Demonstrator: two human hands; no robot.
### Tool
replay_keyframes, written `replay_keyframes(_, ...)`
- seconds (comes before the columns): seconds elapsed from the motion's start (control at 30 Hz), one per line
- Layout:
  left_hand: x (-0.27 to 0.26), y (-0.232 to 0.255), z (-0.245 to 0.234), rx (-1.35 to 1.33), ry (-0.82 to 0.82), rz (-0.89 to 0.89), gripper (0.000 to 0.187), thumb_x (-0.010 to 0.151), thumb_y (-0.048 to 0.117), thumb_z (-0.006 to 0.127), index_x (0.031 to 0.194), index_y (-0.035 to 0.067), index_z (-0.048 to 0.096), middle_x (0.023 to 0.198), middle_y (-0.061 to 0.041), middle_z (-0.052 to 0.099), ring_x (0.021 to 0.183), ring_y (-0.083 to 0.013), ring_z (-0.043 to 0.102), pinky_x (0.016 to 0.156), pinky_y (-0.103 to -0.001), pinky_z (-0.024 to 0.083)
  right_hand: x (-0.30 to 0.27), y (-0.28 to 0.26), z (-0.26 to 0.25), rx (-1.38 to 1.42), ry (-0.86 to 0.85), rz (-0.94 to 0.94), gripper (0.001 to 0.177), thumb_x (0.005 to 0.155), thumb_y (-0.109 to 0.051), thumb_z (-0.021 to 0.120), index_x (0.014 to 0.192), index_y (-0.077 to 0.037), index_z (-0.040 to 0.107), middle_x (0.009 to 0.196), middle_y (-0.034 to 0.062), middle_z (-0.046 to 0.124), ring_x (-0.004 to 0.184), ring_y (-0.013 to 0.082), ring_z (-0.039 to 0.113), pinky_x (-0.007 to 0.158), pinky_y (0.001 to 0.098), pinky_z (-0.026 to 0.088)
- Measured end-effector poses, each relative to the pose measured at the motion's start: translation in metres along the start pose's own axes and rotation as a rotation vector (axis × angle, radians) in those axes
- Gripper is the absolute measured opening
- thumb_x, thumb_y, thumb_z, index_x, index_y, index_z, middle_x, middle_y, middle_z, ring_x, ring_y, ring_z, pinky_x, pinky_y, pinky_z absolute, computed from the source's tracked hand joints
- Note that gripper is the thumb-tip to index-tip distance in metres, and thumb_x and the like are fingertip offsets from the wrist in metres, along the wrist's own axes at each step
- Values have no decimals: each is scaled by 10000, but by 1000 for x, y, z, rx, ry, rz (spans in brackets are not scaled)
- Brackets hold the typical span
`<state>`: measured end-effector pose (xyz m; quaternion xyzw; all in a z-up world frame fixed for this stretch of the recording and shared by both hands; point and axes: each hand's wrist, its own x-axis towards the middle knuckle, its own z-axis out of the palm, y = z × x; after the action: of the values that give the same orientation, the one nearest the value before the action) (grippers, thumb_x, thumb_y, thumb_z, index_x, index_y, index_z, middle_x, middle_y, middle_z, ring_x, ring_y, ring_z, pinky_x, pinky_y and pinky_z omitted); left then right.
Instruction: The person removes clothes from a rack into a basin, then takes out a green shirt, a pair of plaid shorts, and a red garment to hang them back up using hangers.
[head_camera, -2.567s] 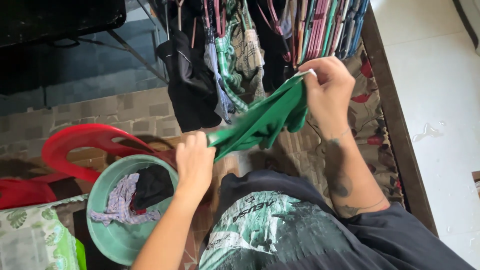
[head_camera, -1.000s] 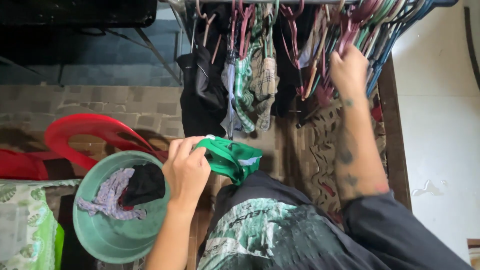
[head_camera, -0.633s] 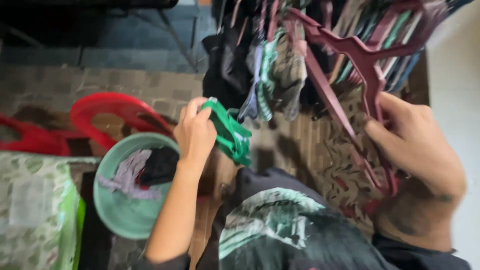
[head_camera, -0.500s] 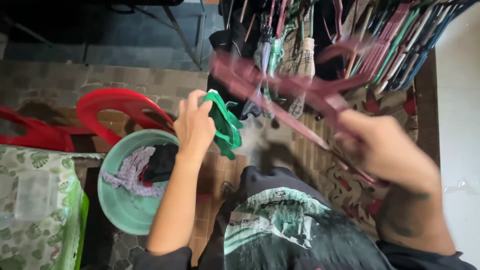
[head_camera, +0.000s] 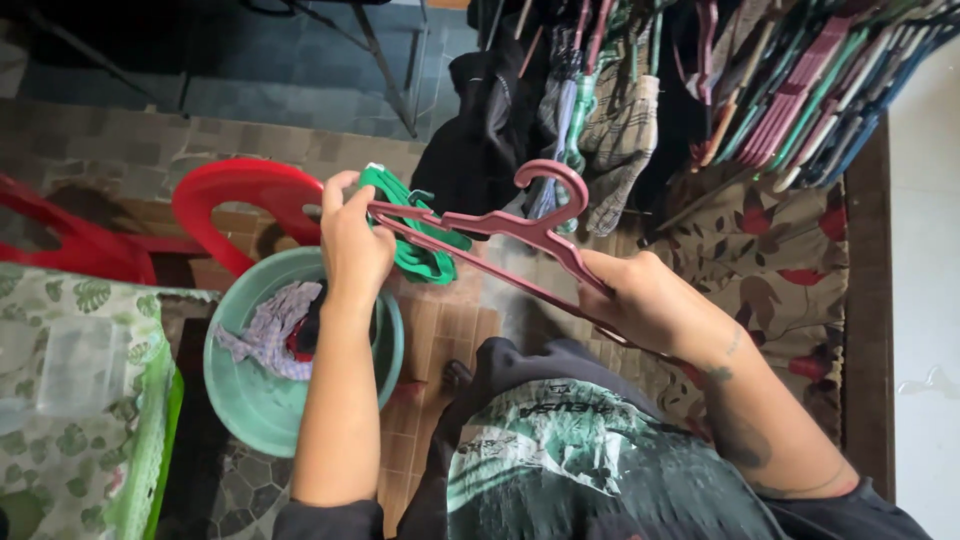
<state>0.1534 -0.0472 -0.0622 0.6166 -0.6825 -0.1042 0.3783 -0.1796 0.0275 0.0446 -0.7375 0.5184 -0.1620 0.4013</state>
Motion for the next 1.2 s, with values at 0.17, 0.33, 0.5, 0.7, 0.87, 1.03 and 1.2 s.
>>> replay_keyframes(0.17,-2,6,-18,14,-38,-29,416,688,-143,612,1078,-21,688,1332,-194,553,1151,-399,600,946,-437,506,0,-4,14,-30,-11,-161,131,875,-106,690,949,-45,600,631,200,574,537,379,573,530,421,511)
replay_keyframes(0.33,-20,40,19,-792,-256,-671,274,963,5,529,1209,90,616,1254,-234,582,1021,-429,615,810,-464,507,24,20,72,-116,22,-223,150,890,-131,688,952,-33,593,680,209,635,650,424,641,596,483,514)
replay_keyframes(0.5,-56,93,27,-430,-321,-46,396,749,-79,528,1120,-38,661,1323,-178,556,1022,-305,679,878,-353,560,70,79,150,103,213,-235,230,874,-58,651,1100,-11,642,991,221,711,897,352,698,779,423,546)
replay_keyframes(0.7,-86,127,23,-182,-264,202,299,850,-25,567,1131,-43,667,1356,-206,557,1166,-375,636,962,-397,514,83,129,176,869,-19,65,359,954,-51,622,1309,-46,567,1129,82,672,1013,143,610,839,327,536)
replay_keyframes(0.87,-80,111,-6,-290,-506,224,394,836,-1,597,1223,-4,673,1512,-213,516,1171,-336,652,1030,-394,514,71,125,168,653,36,-178,459,981,-28,576,1437,-48,526,1274,61,658,1174,146,611,1016,311,500)
replay_keyframes(1.03,-40,100,-34,61,-152,468,431,744,116,710,1174,85,719,1285,-63,673,1242,-277,621,1074,-455,413,57,110,143,942,-40,24,514,950,-29,592,1450,-64,478,1381,54,605,1270,136,566,1064,304,453)
replay_keyframes(1.2,-16,89,-28,176,-274,568,395,731,233,836,1092,121,720,1040,-8,691,1064,-236,621,1081,-528,362,45,106,108,428,-232,-28,623,831,23,638,1441,-44,533,1311,114,610,1186,193,574,1026,326,472)
